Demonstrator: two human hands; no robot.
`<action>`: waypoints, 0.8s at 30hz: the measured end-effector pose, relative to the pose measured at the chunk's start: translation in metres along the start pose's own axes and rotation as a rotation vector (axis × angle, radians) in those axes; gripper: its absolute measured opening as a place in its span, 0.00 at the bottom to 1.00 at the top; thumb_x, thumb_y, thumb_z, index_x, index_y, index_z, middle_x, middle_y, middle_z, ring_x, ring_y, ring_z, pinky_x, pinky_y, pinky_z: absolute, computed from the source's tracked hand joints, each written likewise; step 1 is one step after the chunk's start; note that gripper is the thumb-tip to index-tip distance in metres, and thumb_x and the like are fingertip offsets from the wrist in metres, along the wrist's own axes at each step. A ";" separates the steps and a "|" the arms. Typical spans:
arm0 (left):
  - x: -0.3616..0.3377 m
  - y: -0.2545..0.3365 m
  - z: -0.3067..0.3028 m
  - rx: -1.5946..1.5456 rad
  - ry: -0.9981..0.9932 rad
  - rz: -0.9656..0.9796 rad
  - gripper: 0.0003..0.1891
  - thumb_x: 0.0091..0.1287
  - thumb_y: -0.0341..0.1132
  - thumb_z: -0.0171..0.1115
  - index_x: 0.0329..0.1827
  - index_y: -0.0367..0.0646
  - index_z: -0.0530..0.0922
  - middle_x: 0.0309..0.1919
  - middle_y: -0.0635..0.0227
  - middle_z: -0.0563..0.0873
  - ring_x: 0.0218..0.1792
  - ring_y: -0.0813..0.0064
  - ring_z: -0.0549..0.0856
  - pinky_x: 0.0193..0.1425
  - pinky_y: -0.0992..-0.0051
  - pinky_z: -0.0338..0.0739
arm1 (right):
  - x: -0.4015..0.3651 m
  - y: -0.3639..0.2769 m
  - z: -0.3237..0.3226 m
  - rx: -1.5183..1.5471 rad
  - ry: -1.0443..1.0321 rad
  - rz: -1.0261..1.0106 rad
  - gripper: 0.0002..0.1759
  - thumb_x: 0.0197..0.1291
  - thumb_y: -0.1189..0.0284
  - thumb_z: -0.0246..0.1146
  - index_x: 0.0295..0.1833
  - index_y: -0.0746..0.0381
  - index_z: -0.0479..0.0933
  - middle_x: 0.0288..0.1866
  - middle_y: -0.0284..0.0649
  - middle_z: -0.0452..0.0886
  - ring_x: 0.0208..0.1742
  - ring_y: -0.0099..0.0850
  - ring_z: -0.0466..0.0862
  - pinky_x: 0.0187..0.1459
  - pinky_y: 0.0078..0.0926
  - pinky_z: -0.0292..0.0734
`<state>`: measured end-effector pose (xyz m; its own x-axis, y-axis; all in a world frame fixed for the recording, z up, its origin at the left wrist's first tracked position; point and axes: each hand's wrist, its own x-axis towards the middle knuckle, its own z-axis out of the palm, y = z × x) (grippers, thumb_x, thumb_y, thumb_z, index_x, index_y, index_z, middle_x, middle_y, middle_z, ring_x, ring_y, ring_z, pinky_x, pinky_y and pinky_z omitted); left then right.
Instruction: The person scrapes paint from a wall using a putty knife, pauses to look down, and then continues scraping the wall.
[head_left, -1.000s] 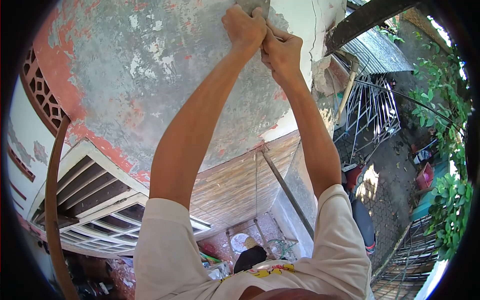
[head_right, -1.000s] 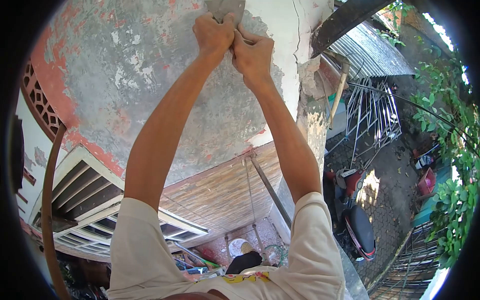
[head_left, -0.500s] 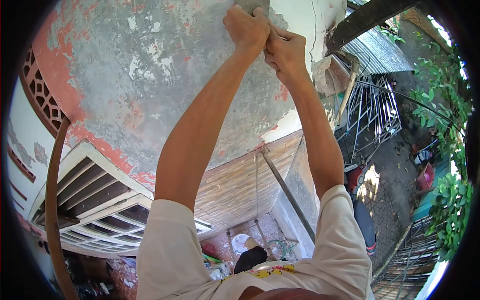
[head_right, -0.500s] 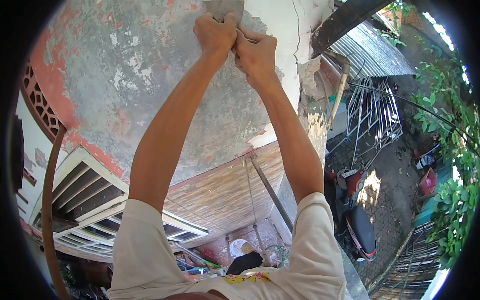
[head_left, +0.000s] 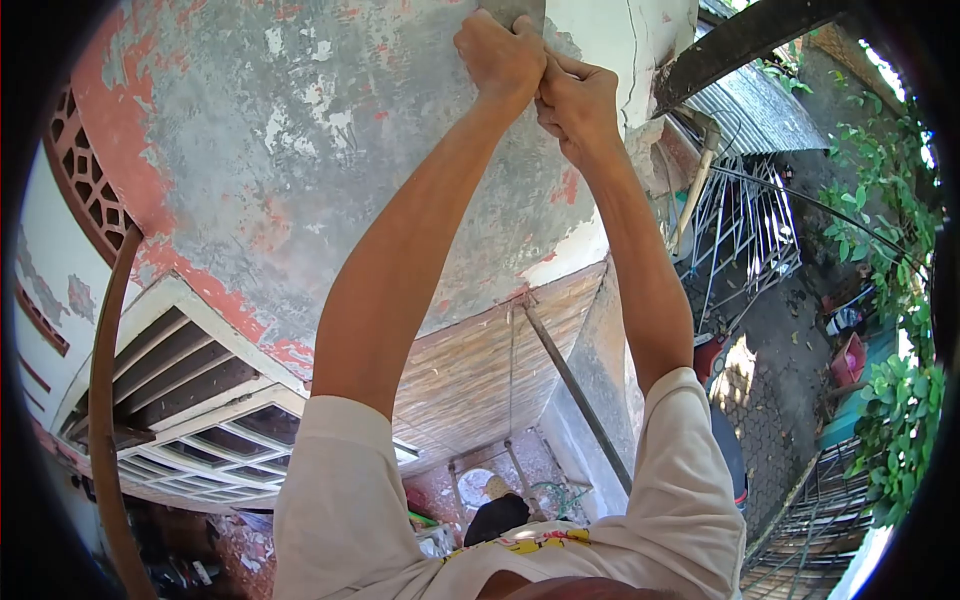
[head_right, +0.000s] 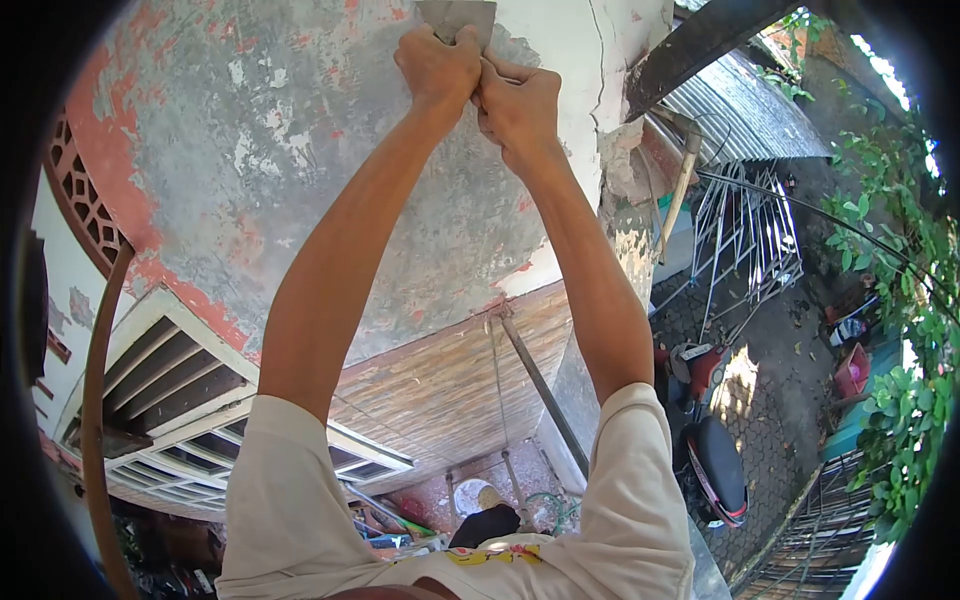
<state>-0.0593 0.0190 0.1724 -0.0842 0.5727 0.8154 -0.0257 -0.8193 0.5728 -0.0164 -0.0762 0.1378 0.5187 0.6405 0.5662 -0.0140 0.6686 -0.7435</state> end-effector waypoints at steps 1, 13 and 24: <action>0.001 -0.002 -0.001 0.025 -0.032 -0.009 0.16 0.56 0.34 0.70 0.23 0.27 0.77 0.23 0.47 0.84 0.25 0.56 0.85 0.34 0.60 0.79 | -0.001 0.000 0.000 0.003 -0.002 0.011 0.15 0.66 0.72 0.64 0.51 0.74 0.81 0.19 0.33 0.74 0.13 0.15 0.63 0.13 0.17 0.52; -0.013 -0.003 -0.006 0.050 0.056 0.013 0.17 0.56 0.35 0.70 0.24 0.26 0.77 0.25 0.44 0.84 0.29 0.52 0.86 0.36 0.57 0.79 | -0.014 0.012 0.004 0.040 0.013 -0.044 0.16 0.66 0.73 0.64 0.51 0.76 0.81 0.19 0.33 0.74 0.14 0.15 0.63 0.13 0.18 0.51; -0.009 0.020 -0.007 -0.044 -0.020 -0.062 0.15 0.58 0.32 0.68 0.30 0.23 0.77 0.31 0.39 0.84 0.34 0.45 0.86 0.41 0.54 0.81 | -0.010 -0.006 0.008 0.000 0.060 -0.040 0.13 0.67 0.71 0.65 0.47 0.72 0.83 0.19 0.29 0.70 0.14 0.14 0.59 0.14 0.16 0.49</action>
<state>-0.0662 -0.0025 0.1758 -0.0614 0.6224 0.7803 -0.0743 -0.7824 0.6183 -0.0286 -0.0840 0.1395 0.5691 0.5894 0.5733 0.0078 0.6933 -0.7206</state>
